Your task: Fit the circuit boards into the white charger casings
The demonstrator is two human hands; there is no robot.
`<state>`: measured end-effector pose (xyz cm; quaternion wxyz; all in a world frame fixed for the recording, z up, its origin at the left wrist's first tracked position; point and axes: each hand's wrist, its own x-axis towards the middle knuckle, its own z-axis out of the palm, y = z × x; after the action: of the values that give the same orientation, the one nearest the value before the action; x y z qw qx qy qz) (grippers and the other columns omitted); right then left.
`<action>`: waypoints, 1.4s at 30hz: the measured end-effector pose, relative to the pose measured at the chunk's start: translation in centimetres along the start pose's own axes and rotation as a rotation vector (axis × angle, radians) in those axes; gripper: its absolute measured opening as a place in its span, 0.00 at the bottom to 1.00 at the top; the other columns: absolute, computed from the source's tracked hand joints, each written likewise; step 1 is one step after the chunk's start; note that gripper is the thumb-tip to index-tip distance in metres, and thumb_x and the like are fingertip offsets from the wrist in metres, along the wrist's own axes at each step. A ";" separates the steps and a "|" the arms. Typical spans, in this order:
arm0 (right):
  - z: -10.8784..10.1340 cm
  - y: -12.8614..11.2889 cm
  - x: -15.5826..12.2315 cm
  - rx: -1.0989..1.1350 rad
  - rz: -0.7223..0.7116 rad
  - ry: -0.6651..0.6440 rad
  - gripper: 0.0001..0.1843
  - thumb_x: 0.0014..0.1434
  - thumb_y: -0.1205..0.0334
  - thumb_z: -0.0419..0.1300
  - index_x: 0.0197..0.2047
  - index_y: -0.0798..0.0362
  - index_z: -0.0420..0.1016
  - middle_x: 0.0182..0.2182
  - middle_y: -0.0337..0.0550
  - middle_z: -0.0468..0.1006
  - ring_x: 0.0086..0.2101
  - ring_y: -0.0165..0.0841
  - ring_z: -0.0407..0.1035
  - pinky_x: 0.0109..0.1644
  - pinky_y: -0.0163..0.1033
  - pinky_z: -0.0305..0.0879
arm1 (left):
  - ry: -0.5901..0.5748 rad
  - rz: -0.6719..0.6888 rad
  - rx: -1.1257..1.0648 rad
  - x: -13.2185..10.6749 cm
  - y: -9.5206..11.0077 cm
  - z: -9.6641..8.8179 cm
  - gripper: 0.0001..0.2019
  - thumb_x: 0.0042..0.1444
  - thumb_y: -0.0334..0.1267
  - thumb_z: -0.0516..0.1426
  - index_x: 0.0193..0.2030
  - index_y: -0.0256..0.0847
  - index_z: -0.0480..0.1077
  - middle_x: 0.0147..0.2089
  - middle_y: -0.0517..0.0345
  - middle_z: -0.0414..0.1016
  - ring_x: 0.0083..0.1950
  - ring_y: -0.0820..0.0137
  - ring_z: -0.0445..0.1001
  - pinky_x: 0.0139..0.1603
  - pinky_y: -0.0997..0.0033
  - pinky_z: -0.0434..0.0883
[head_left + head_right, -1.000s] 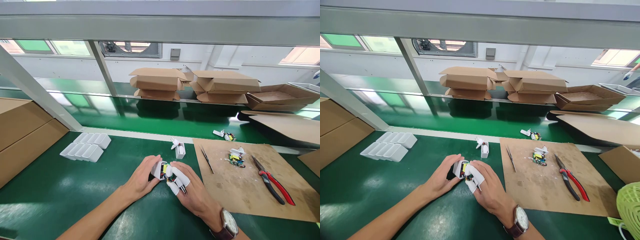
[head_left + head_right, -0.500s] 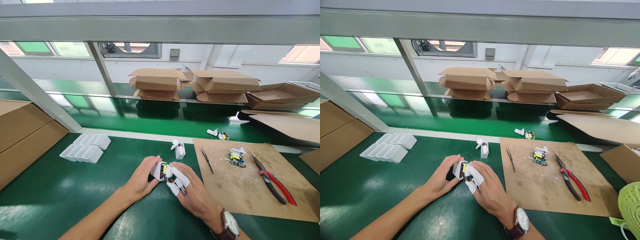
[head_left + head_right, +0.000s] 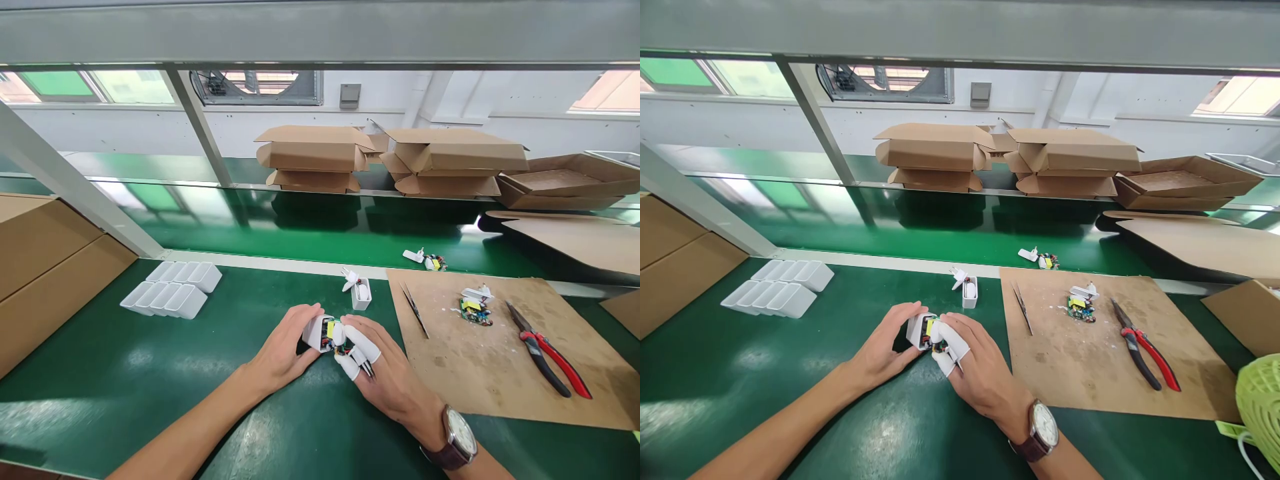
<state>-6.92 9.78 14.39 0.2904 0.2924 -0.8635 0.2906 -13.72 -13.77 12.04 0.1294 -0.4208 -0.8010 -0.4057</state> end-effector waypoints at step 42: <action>-1.6 1.6 0.6 0.001 0.078 0.023 0.29 0.72 0.56 0.58 0.72 0.51 0.58 0.63 0.57 0.74 0.63 0.44 0.69 0.65 0.55 0.73 | -0.165 -0.156 -0.102 -1.0 -0.2 0.9 0.38 0.67 0.40 0.62 0.77 0.53 0.47 0.70 0.45 0.70 0.68 0.54 0.74 0.67 0.50 0.75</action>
<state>-7.86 11.68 15.37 0.2888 0.2554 -0.8707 0.3054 -13.17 -13.72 10.81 0.0097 -0.3951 -0.8175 -0.4189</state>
